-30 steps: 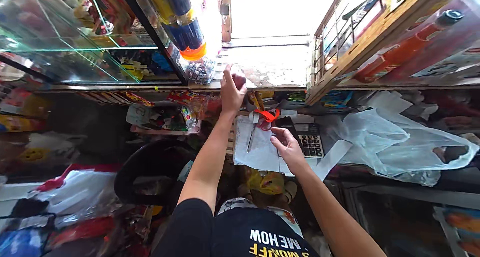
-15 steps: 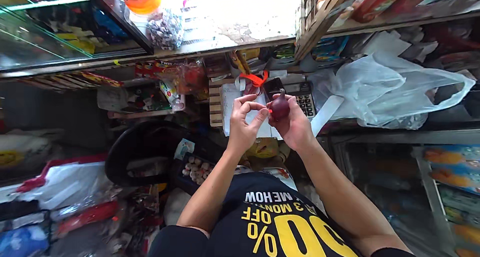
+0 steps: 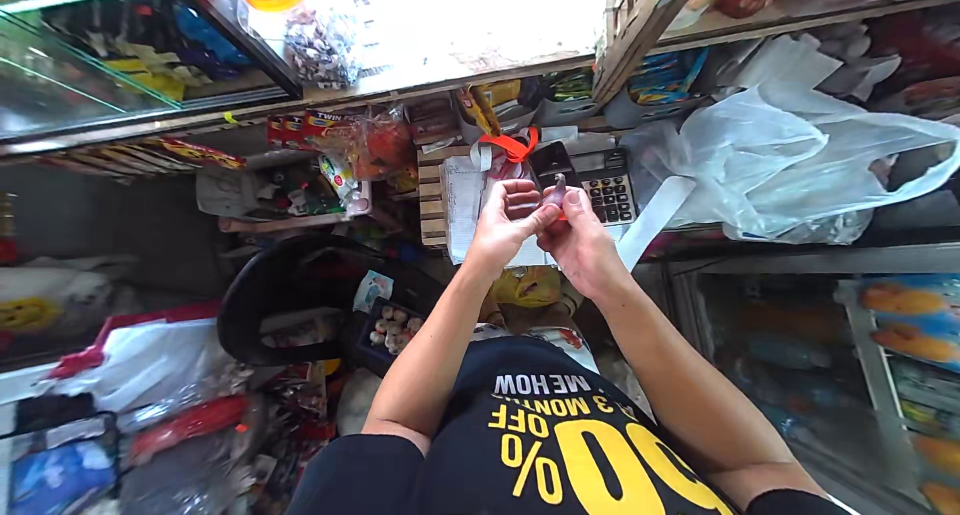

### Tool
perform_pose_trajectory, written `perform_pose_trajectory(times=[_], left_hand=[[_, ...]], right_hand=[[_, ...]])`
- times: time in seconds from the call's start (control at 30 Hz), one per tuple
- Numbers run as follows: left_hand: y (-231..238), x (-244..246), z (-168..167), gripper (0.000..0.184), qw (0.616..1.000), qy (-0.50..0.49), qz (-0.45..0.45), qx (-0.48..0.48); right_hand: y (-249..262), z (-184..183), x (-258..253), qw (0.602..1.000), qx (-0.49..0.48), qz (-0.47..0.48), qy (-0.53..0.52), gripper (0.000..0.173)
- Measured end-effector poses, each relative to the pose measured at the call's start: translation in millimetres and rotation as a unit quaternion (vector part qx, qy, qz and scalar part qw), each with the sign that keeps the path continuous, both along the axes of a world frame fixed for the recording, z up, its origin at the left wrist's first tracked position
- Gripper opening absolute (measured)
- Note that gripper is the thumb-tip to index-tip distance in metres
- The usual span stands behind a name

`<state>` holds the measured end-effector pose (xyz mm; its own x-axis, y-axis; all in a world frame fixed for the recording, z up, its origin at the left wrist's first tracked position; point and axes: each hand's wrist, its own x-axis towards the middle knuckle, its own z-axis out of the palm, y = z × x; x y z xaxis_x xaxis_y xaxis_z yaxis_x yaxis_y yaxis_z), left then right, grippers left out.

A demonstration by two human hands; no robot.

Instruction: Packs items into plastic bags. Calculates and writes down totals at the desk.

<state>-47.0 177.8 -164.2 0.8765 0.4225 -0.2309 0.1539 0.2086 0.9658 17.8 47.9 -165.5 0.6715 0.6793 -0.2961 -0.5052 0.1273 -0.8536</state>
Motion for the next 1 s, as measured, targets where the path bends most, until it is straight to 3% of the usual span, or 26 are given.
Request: perform_pose_trajectory(times=[0.07, 0.17, 0.27, 0.33, 0.47, 0.6, 0.67, 0.77, 0.87, 1.0], left_hand=[[2, -2, -3, 0.037, 0.996, 0.002, -0.05, -0.08], [-3, -7, -10, 0.04, 0.991, 0.0, -0.096, -0.093], [-6, -9, -24, 0.039, 0.992, 0.041, -0.104, -0.053], [1, -12, -44, 0.038, 0.99, 0.081, -0.116, 0.002], [50, -4, -84, 0.048, 0.957, 0.166, -0.008, 0.24], [108, 19, -107, 0.059, 0.928, 0.224, 0.115, 0.273], [124, 33, -117, 0.061, 0.941, 0.196, 0.168, 0.22], [136, 48, -121, 0.049, 0.963, 0.161, 0.215, 0.026], [142, 52, -120, 0.041, 0.957, 0.123, 0.232, -0.125], [143, 50, -126, 0.04, 0.946, 0.118, 0.245, -0.179]], right_hand=[[3, 0, -3, 1.0, -0.01, 0.001, -0.022, 0.029], [6, -10, -8, 0.995, -0.073, -0.015, -0.069, 0.044], [5, -35, -6, 0.985, -0.146, 0.007, -0.096, 0.07], [-4, -46, -2, 0.971, -0.194, 0.051, -0.133, 0.07], [-47, -48, 10, 0.949, -0.26, 0.041, -0.172, 0.061], [-96, -44, 18, 0.948, -0.287, -0.043, -0.13, 0.059], [-113, -39, 18, 0.945, -0.293, -0.101, -0.102, 0.053], [-133, -34, 13, 0.939, -0.299, -0.149, -0.081, 0.047], [-144, -33, 11, 0.937, -0.305, -0.149, -0.077, 0.045], [-138, -32, 12, 0.94, -0.305, -0.127, -0.08, 0.039]])
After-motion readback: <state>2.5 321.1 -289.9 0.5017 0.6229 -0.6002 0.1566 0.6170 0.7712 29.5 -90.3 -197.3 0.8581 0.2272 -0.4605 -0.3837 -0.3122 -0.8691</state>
